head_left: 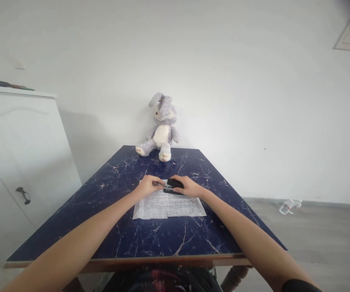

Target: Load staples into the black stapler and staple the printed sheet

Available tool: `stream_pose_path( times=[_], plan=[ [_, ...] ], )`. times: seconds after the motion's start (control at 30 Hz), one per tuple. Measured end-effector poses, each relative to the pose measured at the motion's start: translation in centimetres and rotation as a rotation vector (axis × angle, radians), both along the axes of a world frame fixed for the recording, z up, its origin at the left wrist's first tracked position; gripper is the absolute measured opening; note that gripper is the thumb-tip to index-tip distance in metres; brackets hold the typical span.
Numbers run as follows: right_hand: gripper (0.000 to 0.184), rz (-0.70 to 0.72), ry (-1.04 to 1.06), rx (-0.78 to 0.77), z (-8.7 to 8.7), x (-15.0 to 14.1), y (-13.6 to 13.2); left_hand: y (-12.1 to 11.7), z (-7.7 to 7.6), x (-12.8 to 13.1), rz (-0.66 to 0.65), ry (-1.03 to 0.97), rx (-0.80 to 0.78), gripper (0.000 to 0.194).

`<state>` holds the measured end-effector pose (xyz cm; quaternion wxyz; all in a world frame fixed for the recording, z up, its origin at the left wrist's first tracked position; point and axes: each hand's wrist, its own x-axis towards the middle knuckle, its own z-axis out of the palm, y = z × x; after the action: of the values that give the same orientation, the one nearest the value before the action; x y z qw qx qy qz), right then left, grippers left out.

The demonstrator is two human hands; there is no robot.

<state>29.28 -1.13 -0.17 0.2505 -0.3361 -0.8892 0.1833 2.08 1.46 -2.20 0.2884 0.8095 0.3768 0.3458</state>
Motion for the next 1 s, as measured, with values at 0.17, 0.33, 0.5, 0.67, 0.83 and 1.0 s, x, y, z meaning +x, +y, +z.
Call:
stream_pose_path(
  times=[0.17, 0.33, 0.5, 0.67, 0.83, 1.0],
  plan=[
    [0.043, -0.003, 0.0, 0.012, 0.0, 0.0, 0.0, 0.3, -0.3, 0.1, -0.016, -0.002, 0.004, 0.015],
    [0.043, 0.005, -0.005, 0.021, 0.0, 0.0, 0.0, 0.2, 0.0, -0.1, -0.013, 0.041, -0.014, 0.017],
    [0.045, 0.009, 0.004, -0.005, 0.1, 0.1, 0.0, 0.5, 0.7, -1.7, -0.092, 0.121, -0.012, 0.023],
    [0.045, -0.007, 0.012, -0.02, 0.1, 0.2, 0.0, 1.6, 1.4, -3.9, -0.18, 0.158, -0.064, 0.023],
    [0.039, 0.021, 0.053, -0.023, -0.2, -0.3, -0.3, 0.6, 1.2, -2.3, -0.178, 0.07, -0.117, 0.027],
    [0.039, 0.018, 0.15, -0.019, -0.8, -1.9, -0.8, -0.9, 0.3, 0.0, -0.179, 0.058, 0.038, 0.026]
  ],
)
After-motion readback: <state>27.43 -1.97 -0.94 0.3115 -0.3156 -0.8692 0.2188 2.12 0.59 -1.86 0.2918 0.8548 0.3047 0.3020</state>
